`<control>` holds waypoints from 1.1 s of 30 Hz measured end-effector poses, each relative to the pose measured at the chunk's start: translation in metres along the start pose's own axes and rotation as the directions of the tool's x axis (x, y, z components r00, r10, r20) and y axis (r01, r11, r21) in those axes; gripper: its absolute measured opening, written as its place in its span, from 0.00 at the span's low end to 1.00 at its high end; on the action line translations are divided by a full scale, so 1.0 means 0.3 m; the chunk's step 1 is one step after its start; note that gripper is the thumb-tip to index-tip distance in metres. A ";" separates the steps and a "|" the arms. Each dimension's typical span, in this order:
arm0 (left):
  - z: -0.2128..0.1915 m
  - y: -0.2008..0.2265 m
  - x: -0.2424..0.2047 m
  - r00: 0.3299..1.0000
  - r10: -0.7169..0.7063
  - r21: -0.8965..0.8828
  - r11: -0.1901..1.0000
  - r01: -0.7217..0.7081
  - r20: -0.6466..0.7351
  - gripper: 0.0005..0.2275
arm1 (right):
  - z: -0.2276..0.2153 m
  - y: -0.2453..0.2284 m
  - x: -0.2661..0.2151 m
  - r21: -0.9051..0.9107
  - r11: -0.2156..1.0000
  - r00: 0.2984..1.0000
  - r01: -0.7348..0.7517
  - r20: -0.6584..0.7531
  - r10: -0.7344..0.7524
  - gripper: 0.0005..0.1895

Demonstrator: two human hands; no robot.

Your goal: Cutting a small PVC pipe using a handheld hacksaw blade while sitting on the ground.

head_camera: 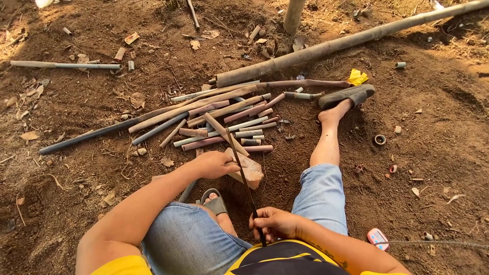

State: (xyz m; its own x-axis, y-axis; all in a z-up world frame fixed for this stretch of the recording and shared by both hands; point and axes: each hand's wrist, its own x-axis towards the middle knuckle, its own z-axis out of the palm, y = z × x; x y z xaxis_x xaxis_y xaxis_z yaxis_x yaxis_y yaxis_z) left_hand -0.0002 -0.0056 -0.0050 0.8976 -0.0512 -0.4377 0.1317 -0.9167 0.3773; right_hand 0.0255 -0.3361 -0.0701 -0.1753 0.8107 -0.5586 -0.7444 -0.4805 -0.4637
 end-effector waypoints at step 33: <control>-0.048 0.039 -0.013 0.997 -0.062 0.087 0.994 0.066 -0.046 0.27 | 0.029 -0.011 0.017 -0.067 0.990 0.979 0.126 -0.151 -0.135 0.19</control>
State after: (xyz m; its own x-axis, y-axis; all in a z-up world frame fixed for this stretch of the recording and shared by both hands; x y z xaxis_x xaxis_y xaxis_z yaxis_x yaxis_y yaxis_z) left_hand 0.0040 -0.0104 0.0129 0.9061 0.0245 -0.4223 0.1541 -0.9489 0.2754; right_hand 0.0216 -0.3275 -0.0656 0.0265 0.8082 -0.5883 -0.7154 -0.3957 -0.5758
